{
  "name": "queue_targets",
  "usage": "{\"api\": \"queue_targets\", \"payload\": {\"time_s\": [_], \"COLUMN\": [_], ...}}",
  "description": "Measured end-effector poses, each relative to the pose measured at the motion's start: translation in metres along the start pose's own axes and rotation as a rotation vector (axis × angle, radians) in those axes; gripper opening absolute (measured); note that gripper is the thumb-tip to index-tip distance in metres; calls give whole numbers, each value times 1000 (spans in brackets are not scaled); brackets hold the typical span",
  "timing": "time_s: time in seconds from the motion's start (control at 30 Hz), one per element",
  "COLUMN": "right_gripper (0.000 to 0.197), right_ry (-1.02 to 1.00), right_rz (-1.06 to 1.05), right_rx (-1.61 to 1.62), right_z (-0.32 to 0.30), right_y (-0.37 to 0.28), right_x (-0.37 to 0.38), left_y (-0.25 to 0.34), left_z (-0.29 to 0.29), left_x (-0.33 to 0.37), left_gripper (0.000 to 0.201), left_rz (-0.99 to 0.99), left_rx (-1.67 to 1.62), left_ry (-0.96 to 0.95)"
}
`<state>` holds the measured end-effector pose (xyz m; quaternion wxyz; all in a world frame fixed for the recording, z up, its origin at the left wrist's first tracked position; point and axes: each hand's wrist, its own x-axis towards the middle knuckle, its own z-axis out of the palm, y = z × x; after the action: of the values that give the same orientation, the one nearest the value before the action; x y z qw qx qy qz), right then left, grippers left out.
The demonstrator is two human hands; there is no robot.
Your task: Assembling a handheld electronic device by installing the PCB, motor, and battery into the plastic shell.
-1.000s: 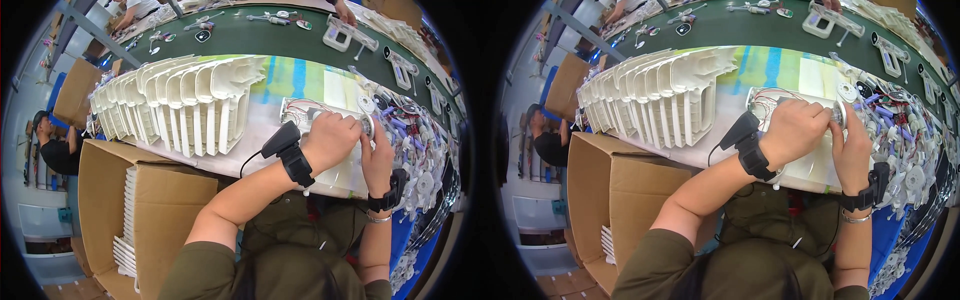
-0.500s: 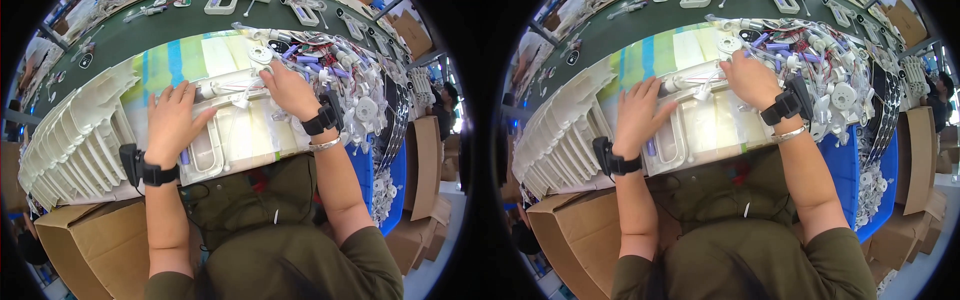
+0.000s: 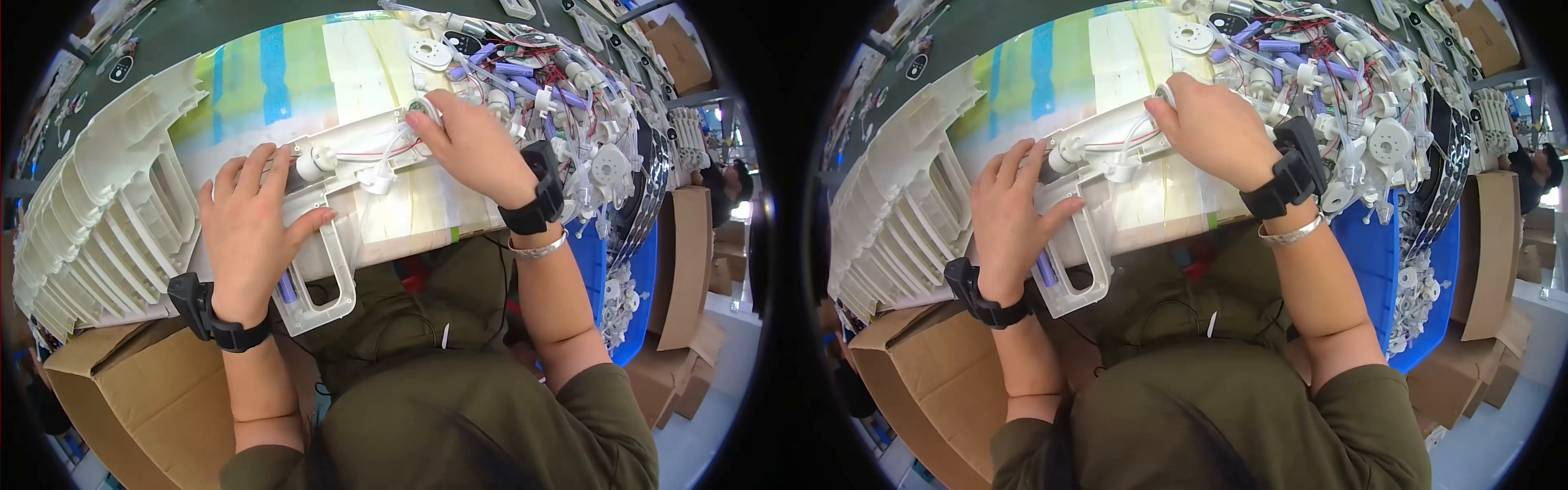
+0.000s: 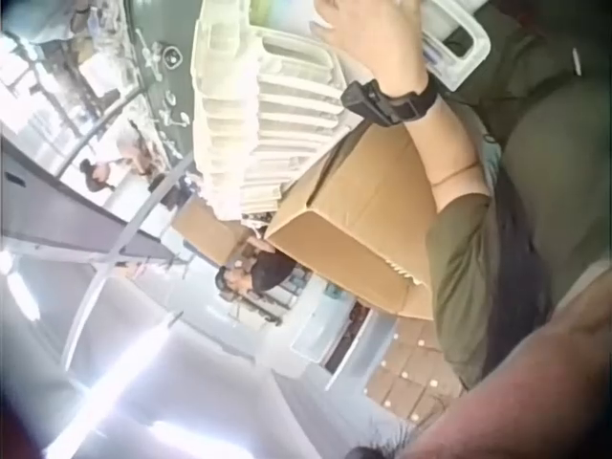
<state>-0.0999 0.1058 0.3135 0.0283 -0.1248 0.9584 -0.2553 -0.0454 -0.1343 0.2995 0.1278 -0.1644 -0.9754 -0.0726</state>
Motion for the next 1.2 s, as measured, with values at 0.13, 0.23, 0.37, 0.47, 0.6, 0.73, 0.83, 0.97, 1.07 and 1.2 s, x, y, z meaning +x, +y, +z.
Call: {"api": "queue_targets", "payload": {"time_s": [0.13, 0.23, 0.37, 0.47, 0.6, 0.73, 0.83, 0.97, 1.07, 1.2], "right_gripper": [34, 32, 27, 26, 27, 32, 29, 21, 23, 22], "right_ry": [47, 86, 163, 147, 5, -8, 491, 239, 189, 158], "right_rz": [20, -4, 129, 49, -12, -2, -356, -621, -452, -391], "right_rx": [-75, -96, -295, -347, -339, -374, -335, -205, 74, 154], "right_z": [3, 19, 38, 31, 21, 14, -1, 18, 12, -4], "right_y": [-2, 5, -13, -13, -7, -15, -18, -23, -14, -10], "right_x": [-3, -7, -23, -17, -4, -11, -20, -32, -23, -11], "left_y": [-1, 0, 1, 1, -1, -4, -5, -6, -7, -8], "left_z": [-2, 0, -3, -4, -2, 0, 0, 0, 3, 4], "left_x": [0, 1, 2, 5, 4, 2, 5, 11, 18, 19], "left_gripper": [67, 66, 66, 66, 67, 66, 65, 66, 66, 65], "left_rz": [2, 0, -3, 13, 20, 23, 19, 44, 38, 65], "left_rx": [-16, -10, -19, -21, -14, -17, -69, -105, -57, -66], "left_ry": [9, 7, -7, -17, -33, -15, 11, -34, 15, 5]}}
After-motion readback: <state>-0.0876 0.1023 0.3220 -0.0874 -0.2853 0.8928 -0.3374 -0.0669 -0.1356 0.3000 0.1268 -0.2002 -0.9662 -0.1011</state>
